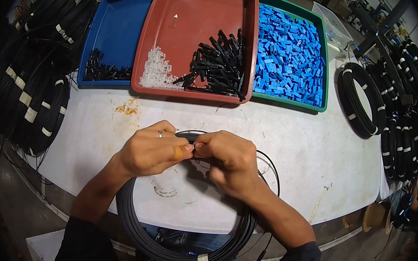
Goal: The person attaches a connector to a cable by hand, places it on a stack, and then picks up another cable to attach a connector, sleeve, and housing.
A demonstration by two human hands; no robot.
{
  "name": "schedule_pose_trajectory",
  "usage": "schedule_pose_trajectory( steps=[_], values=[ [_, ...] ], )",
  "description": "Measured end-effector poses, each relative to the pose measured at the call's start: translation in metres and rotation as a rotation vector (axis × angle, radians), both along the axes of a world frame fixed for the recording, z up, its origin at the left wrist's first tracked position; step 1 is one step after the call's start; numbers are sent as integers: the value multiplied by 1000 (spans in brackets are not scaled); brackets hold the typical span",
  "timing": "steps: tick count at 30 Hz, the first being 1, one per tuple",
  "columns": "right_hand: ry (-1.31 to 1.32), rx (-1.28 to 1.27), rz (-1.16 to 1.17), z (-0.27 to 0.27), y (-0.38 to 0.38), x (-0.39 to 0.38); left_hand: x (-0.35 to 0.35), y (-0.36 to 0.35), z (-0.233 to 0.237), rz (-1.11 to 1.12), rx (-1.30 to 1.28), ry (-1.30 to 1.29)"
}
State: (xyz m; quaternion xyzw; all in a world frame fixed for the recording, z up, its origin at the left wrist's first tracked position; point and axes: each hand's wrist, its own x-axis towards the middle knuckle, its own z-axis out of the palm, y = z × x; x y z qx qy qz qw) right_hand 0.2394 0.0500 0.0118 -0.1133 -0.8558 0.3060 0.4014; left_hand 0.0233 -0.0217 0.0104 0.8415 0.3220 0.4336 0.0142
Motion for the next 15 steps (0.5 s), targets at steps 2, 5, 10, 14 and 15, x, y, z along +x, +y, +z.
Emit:
schedule_pose_trajectory(
  steps=[2, 5, 10, 14, 15],
  values=[
    [-22, -185, -9, -7, -2, 1, 1, -2, 2, 43, 72, 97],
    [-70, -413, -15, -4, -3, -2, -2, -1, 5, 86, 119, 168],
    [-105, 324, -120, 9, -2, -4, -1, -6, 0, 134, -387, -268],
    [-18, 524, -174, 7, -1, -4, 1, -1, -4, 104, -363, -300],
    [-59, 412, -140, 8, -2, -3, 0, 1, -6, 76, -175, -187]
  ],
)
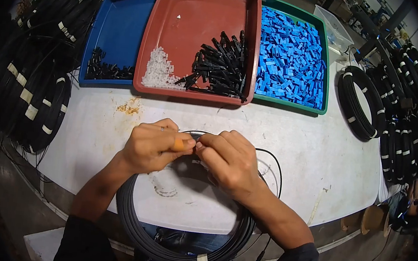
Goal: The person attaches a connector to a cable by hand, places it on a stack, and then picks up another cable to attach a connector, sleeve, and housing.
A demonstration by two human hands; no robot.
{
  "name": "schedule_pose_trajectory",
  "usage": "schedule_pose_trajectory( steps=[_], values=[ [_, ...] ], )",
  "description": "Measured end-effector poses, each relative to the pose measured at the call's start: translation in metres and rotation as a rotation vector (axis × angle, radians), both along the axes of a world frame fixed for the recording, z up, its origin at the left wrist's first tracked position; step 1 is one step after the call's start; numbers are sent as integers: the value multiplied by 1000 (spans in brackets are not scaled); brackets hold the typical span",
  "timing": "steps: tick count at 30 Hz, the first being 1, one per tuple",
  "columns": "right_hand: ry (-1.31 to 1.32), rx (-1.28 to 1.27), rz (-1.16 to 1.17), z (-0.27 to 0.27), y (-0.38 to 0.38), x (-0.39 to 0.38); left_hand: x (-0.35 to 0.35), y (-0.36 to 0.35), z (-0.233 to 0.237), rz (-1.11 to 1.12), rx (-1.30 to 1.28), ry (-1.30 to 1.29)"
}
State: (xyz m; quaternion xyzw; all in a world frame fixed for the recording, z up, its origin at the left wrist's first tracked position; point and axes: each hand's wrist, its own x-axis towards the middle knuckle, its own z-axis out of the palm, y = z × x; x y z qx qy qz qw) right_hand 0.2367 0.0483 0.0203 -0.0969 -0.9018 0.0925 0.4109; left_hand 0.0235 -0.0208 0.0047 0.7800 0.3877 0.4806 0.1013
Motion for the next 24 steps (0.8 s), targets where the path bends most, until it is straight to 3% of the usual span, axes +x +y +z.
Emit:
schedule_pose_trajectory(
  steps=[1, 2, 4, 5, 9, 11, 12, 14, 15, 17, 18, 20, 23, 24],
  values=[
    [-38, -116, 23, 1, -1, 2, 0, 2, 0, -21, 185, 117],
    [-36, -118, 19, -2, -1, 2, 1, 0, 3, -26, 183, 119],
    [-17, -841, 109, -13, -1, 3, 5, -6, 12, 43, 354, 467],
    [-34, -989, 147, -14, 1, 4, 5, -6, 10, 63, 392, 476],
    [48, -860, 106, -15, -1, -2, 3, 0, 7, 107, 439, 475],
    [69, -461, 34, -10, -2, -5, 4, 1, -1, 82, 198, 44],
    [66, -459, 36, -8, -1, -4, 4, 0, 0, 85, 200, 41],
    [30, -78, 16, -5, 0, -3, 4, -7, 8, 77, -126, -76],
    [28, 49, 17, -3, 1, -3, 5, -9, 10, 78, -126, -74],
    [43, 116, 0, -4, 1, -5, 8, -11, 12, -32, -507, -411],
    [58, 183, -17, -5, 1, -5, 8, -10, 12, -33, -508, -409],
    [21, 96, -12, -5, -1, -1, 7, -6, 10, 43, -144, -11],
    [-50, -472, 60, -8, -2, 2, 2, -4, 1, -35, 48, 129],
    [-47, -475, 58, -9, -2, 1, 2, -3, 1, -37, 45, 132]
  ],
)
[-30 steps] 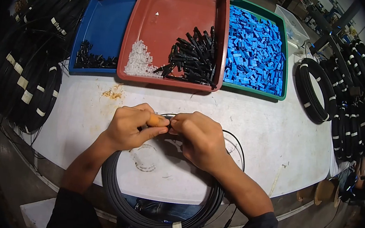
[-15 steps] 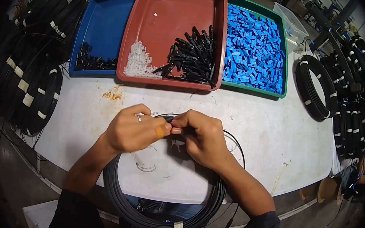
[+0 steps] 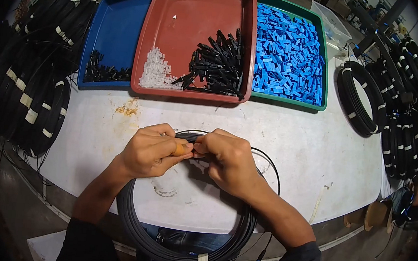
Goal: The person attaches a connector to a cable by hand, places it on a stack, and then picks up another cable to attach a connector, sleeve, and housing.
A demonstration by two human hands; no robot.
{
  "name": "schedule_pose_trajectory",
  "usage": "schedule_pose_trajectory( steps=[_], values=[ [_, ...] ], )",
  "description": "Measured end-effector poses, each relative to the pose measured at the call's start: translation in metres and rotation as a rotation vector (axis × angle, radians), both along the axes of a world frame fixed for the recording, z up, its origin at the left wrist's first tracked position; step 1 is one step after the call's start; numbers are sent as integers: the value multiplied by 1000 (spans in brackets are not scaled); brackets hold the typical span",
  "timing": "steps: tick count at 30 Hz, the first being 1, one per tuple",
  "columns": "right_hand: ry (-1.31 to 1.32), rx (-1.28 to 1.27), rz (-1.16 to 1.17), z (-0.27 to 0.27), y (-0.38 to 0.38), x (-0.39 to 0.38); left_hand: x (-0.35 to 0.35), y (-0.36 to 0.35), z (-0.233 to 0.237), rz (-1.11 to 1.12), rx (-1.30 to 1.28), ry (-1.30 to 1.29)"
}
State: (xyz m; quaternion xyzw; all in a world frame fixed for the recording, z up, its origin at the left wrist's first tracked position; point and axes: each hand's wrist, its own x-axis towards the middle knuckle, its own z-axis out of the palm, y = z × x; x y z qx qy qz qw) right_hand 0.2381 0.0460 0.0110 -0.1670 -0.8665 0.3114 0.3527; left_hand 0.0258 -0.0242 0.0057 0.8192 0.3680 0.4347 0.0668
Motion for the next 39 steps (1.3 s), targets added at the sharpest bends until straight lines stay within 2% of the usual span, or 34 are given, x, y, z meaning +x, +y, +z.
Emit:
schedule_pose_trajectory(
  steps=[2, 6, 8, 12, 14, 15, 17, 18, 20, 23, 27, 34, 36, 39],
  values=[
    [21, -240, -21, -2, -1, 0, 2, 0, 0, 4, 43, -14],
    [4, -344, 8, -5, 1, 2, 3, 0, 6, 23, 127, 88],
    [23, -440, -26, -7, 0, 1, 4, -4, 14, 80, 257, 311],
    [42, -462, -28, -7, -1, -2, 0, -1, 6, 113, 316, 297],
    [72, -135, -36, -4, 0, -5, -1, 3, 3, 91, 138, -17],
    [70, -134, -36, -2, 0, -5, -2, 0, 4, 150, 36, -75],
    [42, 124, -53, 4, -1, -7, -1, 2, 1, 142, 49, -99],
    [44, 124, -54, 4, -1, -8, -1, 4, -1, 134, 61, -124],
    [41, 286, -98, 4, -1, -7, -1, 5, -3, 124, 92, -130],
    [40, 372, -111, 4, 2, -6, -1, 6, -1, 118, 84, -143],
    [67, 351, -133, -2, 1, -6, -1, 4, -2, 107, -3, -187],
    [48, 376, -97, -1, 4, -4, -1, 4, 7, 93, -4, -164],
    [47, 384, -82, -1, 5, -4, -1, 0, 9, 180, -191, -158],
    [60, 432, -79, 0, 5, -5, -4, 6, -4, 76, -92, -239]
  ],
)
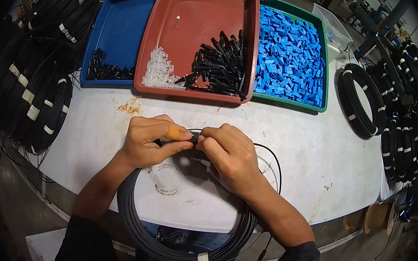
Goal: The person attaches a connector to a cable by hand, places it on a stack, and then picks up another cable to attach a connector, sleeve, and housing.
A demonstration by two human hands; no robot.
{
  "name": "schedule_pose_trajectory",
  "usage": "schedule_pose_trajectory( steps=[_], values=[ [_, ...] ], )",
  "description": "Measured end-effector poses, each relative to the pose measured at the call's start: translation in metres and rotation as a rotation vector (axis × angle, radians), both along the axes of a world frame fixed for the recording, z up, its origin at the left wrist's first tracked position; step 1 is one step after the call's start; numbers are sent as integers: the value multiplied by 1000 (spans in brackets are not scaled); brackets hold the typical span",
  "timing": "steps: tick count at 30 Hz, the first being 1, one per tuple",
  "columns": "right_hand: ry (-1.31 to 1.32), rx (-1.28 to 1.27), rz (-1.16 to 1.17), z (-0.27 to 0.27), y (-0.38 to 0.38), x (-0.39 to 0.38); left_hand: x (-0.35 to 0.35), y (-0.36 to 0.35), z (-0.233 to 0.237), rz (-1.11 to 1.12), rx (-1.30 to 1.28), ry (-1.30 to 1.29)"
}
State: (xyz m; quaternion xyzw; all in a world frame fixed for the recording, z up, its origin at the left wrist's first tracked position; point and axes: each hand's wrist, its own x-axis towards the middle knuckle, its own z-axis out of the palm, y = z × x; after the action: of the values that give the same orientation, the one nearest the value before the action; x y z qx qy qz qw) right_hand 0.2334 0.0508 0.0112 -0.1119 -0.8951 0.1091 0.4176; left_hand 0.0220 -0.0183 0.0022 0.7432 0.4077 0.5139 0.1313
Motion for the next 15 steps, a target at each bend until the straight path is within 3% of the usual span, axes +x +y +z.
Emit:
schedule_pose_trajectory(
  steps=[4, 6, 8, 9, 12, 14, 15],
  values=[
    [-19, -21, 5, 8, -3, 2, 0, -2, -1, -26, 14, -10],
    [-50, -67, 4, 4, -4, 5, 4, -2, 5, -12, 298, 231],
    [21, -890, 88, -10, -3, 6, 6, -2, 8, -4, 373, 348],
    [22, -892, 88, -9, -2, 5, 6, -2, 9, 5, 450, 466],
    [-1, -978, 107, -3, 1, 4, 3, 1, 8, 14, 458, 420],
    [6, -750, 76, 0, -2, 2, 1, 0, 5, 18, 440, 392],
    [5, -750, 77, -1, -3, 1, 0, -2, 4, 18, 294, 239]
  ],
)
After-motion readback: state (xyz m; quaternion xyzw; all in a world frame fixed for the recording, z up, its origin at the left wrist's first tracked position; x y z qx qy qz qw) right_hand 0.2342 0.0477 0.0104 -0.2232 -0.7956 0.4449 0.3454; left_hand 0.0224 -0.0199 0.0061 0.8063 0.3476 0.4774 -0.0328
